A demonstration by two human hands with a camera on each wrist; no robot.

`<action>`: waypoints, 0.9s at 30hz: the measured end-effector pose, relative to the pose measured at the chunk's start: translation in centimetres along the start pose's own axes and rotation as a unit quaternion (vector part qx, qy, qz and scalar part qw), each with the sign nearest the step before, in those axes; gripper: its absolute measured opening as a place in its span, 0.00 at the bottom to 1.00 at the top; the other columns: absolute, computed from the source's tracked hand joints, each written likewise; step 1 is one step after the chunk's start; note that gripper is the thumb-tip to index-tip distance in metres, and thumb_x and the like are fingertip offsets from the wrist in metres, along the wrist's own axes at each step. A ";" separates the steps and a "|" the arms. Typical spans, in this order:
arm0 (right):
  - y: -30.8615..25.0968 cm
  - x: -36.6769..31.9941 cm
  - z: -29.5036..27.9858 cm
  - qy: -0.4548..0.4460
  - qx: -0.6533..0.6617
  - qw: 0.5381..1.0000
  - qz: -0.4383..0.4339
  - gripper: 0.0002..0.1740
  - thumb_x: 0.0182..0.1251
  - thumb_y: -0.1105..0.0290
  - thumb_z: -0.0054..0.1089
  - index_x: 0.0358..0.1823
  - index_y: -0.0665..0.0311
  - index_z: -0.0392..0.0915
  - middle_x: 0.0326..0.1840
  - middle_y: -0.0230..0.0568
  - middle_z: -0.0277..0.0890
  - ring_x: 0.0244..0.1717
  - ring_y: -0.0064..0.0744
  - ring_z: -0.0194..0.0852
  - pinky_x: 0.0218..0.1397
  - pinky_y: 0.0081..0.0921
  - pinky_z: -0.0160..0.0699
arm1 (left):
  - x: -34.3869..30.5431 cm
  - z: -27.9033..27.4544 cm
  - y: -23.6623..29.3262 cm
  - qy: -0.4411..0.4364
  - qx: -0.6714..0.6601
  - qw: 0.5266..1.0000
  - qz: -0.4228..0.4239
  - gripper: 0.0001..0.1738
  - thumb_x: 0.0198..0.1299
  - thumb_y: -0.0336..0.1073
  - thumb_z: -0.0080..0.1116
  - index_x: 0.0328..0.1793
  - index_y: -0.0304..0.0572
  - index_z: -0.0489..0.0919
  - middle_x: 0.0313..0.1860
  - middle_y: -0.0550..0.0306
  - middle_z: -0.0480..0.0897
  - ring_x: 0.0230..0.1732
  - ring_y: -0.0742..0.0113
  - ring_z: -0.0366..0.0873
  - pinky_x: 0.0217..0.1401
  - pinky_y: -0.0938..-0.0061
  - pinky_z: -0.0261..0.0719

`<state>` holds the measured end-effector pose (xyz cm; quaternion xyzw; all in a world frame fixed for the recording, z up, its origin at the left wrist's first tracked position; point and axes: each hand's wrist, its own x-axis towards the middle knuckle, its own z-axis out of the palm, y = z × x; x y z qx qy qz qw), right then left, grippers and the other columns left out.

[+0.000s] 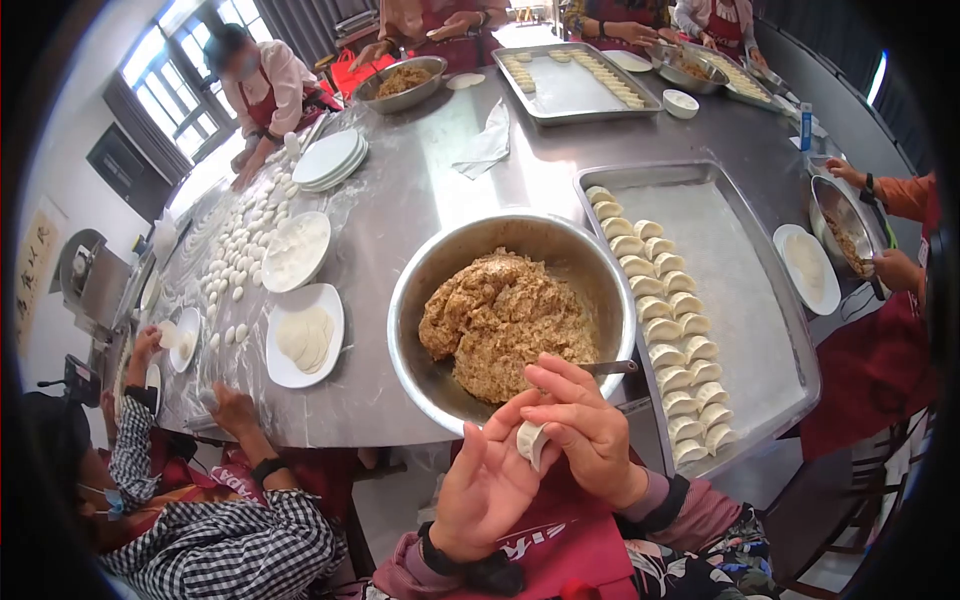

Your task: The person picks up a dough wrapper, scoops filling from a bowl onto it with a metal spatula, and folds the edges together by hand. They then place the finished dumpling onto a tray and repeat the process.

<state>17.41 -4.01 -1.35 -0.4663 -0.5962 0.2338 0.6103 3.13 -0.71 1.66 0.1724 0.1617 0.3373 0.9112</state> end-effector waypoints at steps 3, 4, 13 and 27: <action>-0.5 0.3 -0.2 0.000 -0.002 1.000 -0.003 0.15 0.61 0.68 0.60 0.49 0.64 0.81 0.64 0.48 0.69 0.69 0.48 0.58 0.69 0.38 0.58 | 0.0 -0.6 0.1 -0.008 -0.006 1.000 -0.006 0.42 0.66 0.63 0.39 0.72 0.33 0.55 0.68 0.47 0.65 0.69 0.58 0.61 0.71 0.62 0.57; -0.7 0.3 -0.2 -0.001 -0.004 1.000 -0.001 0.18 0.59 0.64 0.63 0.50 0.62 0.81 0.64 0.46 0.69 0.68 0.49 0.59 0.68 0.38 0.58 | -0.2 -0.8 0.1 -0.017 -0.001 1.000 -0.004 0.42 0.66 0.63 0.38 0.72 0.33 0.56 0.67 0.46 0.65 0.68 0.56 0.62 0.70 0.62 0.58; -1.8 0.9 -1.8 -0.058 -0.055 0.997 0.017 0.26 0.53 0.66 0.68 0.55 0.63 0.76 0.66 0.50 0.65 0.69 0.50 0.57 0.69 0.41 0.57 | -0.3 -1.0 0.6 -0.008 0.013 1.000 0.001 0.40 0.67 0.62 0.36 0.71 0.35 0.58 0.65 0.43 0.67 0.66 0.51 0.65 0.66 0.60 0.65; -2.0 0.2 -1.4 -0.050 -0.102 0.990 0.080 0.20 0.49 0.72 0.68 0.48 0.62 0.80 0.65 0.55 0.64 0.64 0.52 0.63 0.65 0.39 0.63 | 1.9 -0.1 1.1 0.000 0.075 0.996 -0.048 0.39 0.67 0.61 0.36 0.70 0.35 0.58 0.64 0.43 0.68 0.62 0.59 0.69 0.64 0.66 0.68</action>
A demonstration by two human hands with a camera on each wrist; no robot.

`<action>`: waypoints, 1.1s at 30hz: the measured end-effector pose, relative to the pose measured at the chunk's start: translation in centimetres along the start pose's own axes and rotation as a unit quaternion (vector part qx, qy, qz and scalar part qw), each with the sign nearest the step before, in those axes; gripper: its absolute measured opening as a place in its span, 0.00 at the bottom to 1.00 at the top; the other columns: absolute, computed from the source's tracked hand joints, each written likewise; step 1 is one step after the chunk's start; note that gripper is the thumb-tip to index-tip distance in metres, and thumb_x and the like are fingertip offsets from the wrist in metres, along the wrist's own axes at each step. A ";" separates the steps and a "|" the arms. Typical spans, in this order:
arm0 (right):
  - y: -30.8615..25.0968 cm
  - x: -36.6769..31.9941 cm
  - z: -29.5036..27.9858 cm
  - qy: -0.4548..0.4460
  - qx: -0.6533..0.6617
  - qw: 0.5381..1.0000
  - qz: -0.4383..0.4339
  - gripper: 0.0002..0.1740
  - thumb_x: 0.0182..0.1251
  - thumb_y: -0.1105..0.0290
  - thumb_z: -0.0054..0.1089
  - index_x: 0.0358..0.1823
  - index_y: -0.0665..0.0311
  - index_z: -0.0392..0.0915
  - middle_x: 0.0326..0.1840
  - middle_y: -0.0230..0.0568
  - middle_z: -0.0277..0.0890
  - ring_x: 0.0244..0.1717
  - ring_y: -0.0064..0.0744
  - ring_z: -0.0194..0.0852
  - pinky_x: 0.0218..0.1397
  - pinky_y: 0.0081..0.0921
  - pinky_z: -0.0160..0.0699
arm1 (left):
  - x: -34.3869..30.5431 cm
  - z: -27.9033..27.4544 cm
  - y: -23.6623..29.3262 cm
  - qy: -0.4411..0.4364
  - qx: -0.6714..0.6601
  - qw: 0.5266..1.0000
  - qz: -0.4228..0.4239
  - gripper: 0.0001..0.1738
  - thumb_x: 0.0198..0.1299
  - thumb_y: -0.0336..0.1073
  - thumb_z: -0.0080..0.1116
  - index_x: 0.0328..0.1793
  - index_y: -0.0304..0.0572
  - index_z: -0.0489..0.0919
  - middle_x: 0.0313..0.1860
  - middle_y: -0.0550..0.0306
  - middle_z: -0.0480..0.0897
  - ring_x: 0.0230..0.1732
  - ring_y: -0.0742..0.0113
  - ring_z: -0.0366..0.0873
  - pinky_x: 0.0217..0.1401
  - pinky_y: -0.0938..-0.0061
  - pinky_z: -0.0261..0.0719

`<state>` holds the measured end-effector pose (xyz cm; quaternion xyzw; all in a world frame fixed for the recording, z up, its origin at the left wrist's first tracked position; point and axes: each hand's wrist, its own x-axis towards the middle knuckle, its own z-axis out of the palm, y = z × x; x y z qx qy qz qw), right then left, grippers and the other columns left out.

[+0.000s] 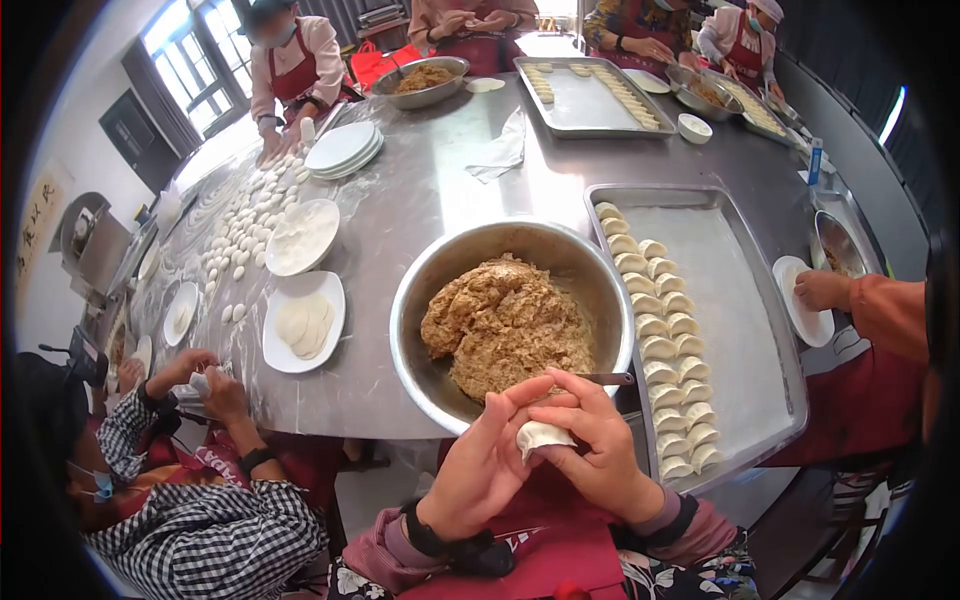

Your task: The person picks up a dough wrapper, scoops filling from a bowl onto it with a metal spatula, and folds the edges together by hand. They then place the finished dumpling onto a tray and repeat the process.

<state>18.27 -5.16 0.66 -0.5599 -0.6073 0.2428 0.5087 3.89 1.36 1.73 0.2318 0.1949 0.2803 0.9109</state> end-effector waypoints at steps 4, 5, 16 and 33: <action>-0.4 0.1 -0.1 0.019 -0.006 1.000 -0.002 0.21 0.48 0.74 0.69 0.47 0.62 0.80 0.64 0.54 0.65 0.63 0.51 0.65 0.63 0.38 0.66 | 0.2 0.2 0.2 -0.016 -0.032 0.999 -0.012 0.38 0.68 0.61 0.34 0.69 0.35 0.58 0.63 0.44 0.70 0.61 0.61 0.71 0.63 0.67 0.69; -0.5 0.1 -0.2 0.017 -0.013 1.000 -0.006 0.21 0.47 0.74 0.69 0.47 0.62 0.80 0.63 0.54 0.65 0.62 0.51 0.65 0.63 0.38 0.66 | 0.1 0.2 0.2 -0.015 -0.033 0.999 -0.012 0.38 0.68 0.61 0.34 0.69 0.35 0.58 0.63 0.44 0.70 0.61 0.61 0.71 0.63 0.67 0.69; -0.6 0.5 -1.5 -0.010 -0.036 0.999 -0.023 0.19 0.45 0.75 0.68 0.43 0.64 0.80 0.63 0.56 0.65 0.61 0.52 0.67 0.61 0.38 0.67 | 0.7 1.3 0.4 -0.042 0.040 0.998 -0.016 0.39 0.67 0.61 0.37 0.70 0.35 0.58 0.64 0.46 0.68 0.63 0.61 0.68 0.65 0.66 0.66; 6.3 5.8 -17.6 0.168 0.127 0.956 0.205 0.13 0.58 0.73 0.61 0.45 0.67 0.76 0.36 0.32 0.79 0.35 0.20 0.76 0.34 0.18 0.74 | -1.2 -1.5 3.9 -0.032 0.048 0.983 0.173 0.28 0.69 0.53 0.41 0.60 0.34 0.67 0.55 0.39 0.75 0.52 0.51 0.77 0.56 0.54 0.76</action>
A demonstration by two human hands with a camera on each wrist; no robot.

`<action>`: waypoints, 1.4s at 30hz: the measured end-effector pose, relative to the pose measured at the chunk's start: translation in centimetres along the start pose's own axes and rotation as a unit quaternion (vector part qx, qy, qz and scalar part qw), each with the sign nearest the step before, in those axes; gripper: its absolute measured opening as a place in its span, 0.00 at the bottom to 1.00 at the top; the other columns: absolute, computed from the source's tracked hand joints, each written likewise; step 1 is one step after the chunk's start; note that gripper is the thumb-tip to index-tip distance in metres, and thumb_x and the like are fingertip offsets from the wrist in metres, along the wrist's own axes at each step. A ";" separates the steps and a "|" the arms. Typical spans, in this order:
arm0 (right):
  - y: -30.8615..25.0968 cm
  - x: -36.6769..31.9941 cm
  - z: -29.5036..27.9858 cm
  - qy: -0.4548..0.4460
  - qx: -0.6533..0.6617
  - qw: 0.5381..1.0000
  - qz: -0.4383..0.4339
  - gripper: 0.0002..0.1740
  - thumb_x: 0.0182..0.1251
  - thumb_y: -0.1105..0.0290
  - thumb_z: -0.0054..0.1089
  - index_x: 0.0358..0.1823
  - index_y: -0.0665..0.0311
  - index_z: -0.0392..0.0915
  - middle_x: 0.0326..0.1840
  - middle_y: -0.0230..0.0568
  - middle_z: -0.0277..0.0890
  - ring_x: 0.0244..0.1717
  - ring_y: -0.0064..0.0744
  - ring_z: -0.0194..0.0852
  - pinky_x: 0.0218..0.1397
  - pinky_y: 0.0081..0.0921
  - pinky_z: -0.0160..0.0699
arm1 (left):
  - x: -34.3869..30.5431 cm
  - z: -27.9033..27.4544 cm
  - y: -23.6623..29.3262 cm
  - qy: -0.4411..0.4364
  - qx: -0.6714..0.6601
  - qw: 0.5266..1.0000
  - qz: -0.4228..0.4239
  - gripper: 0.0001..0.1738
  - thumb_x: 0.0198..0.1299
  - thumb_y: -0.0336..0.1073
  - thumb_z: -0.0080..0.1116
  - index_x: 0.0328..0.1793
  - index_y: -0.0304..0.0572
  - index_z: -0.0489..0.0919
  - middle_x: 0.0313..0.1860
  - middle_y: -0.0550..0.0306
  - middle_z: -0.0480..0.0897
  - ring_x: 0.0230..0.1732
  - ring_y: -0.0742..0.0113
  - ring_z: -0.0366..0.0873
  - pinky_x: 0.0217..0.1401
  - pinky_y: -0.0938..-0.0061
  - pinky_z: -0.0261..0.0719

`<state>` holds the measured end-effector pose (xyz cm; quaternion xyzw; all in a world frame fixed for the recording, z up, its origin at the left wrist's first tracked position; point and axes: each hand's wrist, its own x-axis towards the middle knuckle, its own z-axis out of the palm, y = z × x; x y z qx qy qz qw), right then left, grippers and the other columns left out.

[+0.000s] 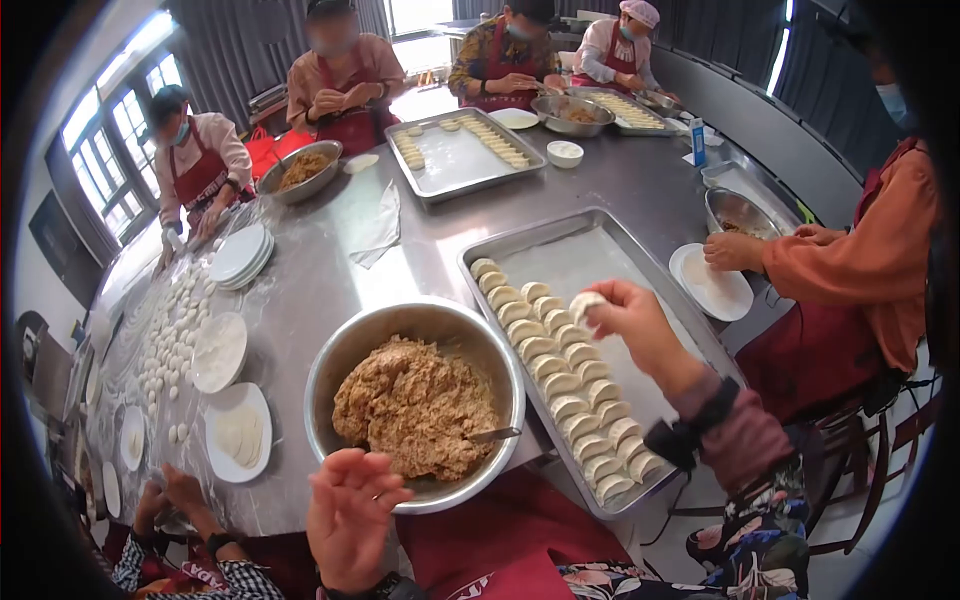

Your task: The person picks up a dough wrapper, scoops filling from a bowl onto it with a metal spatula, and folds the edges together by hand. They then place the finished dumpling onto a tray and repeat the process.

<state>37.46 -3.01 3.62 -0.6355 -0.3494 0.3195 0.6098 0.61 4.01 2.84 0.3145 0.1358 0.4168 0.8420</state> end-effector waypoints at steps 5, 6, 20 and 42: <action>5.4 9.0 -3.2 0.104 -0.096 0.986 0.092 0.12 0.55 0.68 0.62 0.39 0.65 0.77 0.30 0.31 0.78 0.30 0.19 0.74 0.30 0.18 0.73 | -0.5 -2.5 1.0 0.071 0.026 0.996 0.042 0.26 0.72 0.53 0.34 0.59 0.39 0.69 0.51 0.44 0.78 0.46 0.56 0.79 0.48 0.58 0.81; 6.1 10.5 -3.2 0.104 -0.094 0.986 0.090 0.12 0.55 0.68 0.62 0.39 0.65 0.77 0.30 0.31 0.78 0.30 0.19 0.74 0.30 0.18 0.73 | -0.5 -2.8 1.1 0.087 0.032 0.994 0.054 0.25 0.72 0.53 0.34 0.59 0.39 0.69 0.50 0.44 0.79 0.45 0.56 0.79 0.47 0.58 0.81; 11.8 17.5 2.2 0.020 -0.266 0.964 0.011 0.14 0.53 0.63 0.61 0.38 0.64 0.81 0.34 0.44 0.82 0.37 0.36 0.81 0.43 0.30 0.77 | 2.1 -2.4 1.6 0.096 0.084 0.991 0.030 0.23 0.69 0.49 0.45 0.60 0.39 0.70 0.54 0.48 0.78 0.50 0.60 0.77 0.55 0.64 0.74; 12.2 17.4 1.6 -0.008 -0.350 0.934 -0.064 0.14 0.49 0.63 0.62 0.37 0.60 0.82 0.35 0.42 0.77 0.40 0.42 0.77 0.45 0.36 0.74 | 1.0 -4.3 1.1 0.146 0.094 0.981 0.087 0.21 0.69 0.46 0.46 0.59 0.39 0.70 0.51 0.48 0.79 0.47 0.59 0.77 0.51 0.65 0.76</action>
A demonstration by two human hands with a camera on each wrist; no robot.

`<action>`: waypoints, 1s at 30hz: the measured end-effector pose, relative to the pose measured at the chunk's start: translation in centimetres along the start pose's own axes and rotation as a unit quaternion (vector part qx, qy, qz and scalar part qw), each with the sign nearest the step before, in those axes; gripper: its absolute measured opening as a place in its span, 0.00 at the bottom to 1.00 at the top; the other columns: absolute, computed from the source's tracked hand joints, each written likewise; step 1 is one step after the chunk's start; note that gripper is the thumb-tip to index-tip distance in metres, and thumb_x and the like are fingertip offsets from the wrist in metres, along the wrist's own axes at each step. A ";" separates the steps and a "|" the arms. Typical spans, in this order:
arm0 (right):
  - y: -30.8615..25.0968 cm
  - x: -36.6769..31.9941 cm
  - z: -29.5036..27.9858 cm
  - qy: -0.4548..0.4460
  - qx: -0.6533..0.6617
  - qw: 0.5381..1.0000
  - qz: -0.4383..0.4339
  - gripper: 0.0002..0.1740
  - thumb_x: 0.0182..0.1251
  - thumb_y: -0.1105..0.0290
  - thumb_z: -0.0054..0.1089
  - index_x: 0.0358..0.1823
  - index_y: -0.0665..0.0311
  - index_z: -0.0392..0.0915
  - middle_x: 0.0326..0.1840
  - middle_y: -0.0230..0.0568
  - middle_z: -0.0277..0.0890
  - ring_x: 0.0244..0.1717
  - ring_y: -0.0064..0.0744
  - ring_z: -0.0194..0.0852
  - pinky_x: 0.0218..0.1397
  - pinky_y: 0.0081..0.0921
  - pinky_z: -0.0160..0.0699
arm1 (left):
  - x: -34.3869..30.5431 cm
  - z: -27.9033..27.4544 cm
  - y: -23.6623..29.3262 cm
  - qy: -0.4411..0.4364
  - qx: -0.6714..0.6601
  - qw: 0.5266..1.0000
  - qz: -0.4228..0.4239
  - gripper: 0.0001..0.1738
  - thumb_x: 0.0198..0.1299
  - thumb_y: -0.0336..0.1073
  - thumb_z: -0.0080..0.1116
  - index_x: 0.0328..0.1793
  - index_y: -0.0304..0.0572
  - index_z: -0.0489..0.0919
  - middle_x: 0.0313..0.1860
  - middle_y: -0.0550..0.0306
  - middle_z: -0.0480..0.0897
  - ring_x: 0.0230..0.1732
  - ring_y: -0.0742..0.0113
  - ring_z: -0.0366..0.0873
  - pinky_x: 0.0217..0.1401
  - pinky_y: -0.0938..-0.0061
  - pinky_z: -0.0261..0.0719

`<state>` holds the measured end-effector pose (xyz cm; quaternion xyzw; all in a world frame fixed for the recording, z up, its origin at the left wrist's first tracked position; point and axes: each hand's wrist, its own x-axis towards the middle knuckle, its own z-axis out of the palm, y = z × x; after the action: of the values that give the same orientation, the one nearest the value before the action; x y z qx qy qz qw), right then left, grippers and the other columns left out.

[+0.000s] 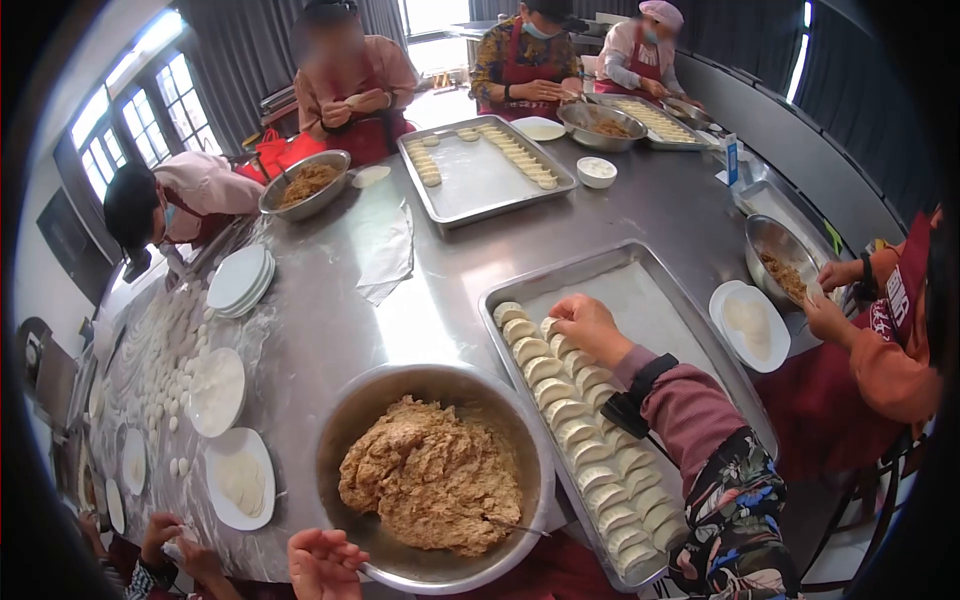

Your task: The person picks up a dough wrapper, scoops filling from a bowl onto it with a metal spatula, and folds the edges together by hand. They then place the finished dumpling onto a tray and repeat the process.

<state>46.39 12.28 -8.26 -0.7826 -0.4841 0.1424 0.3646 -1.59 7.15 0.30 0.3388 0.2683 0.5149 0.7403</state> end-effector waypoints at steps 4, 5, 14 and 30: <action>-0.6 0.0 -0.1 -0.002 -0.051 0.999 -0.018 0.12 0.51 0.64 0.59 0.37 0.58 0.83 0.35 0.41 0.76 0.40 0.42 0.77 0.45 0.37 0.74 | -0.2 -0.5 0.0 0.011 0.003 1.000 0.006 0.21 0.69 0.46 0.46 0.59 0.39 0.71 0.50 0.48 0.79 0.47 0.58 0.77 0.52 0.65 0.75; -0.5 0.1 0.0 -0.005 -0.051 0.998 -0.025 0.12 0.51 0.64 0.59 0.37 0.58 0.83 0.35 0.41 0.76 0.40 0.42 0.77 0.45 0.37 0.74 | -0.2 -0.9 0.0 0.007 0.004 1.000 -0.005 0.21 0.69 0.46 0.45 0.60 0.39 0.70 0.53 0.47 0.78 0.49 0.57 0.77 0.53 0.64 0.75; -0.8 -0.4 -2.9 0.000 -0.005 0.996 -0.089 0.19 0.50 0.69 0.66 0.44 0.69 0.79 0.41 0.47 0.80 0.41 0.37 0.79 0.46 0.30 0.77 | -1.5 -2.5 1.8 0.123 0.052 0.986 0.100 0.17 0.68 0.44 0.48 0.53 0.38 0.71 0.43 0.46 0.80 0.40 0.59 0.80 0.44 0.63 0.81; -23.0 -23.5 -4.8 -0.054 -0.029 0.943 -0.326 0.07 0.52 0.79 0.63 0.34 0.66 0.77 0.28 0.44 0.72 0.31 0.43 0.72 0.36 0.33 0.70 | 8.6 -18.5 6.9 0.256 0.614 0.721 0.194 0.18 0.53 0.37 0.61 0.50 0.39 0.79 0.50 0.45 0.79 0.52 0.50 0.76 0.57 0.66 0.71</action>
<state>22.57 -3.91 8.29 -0.5834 -0.7355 0.0438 0.3417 -16.61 21.05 -6.34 0.6192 0.6334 0.4366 0.1573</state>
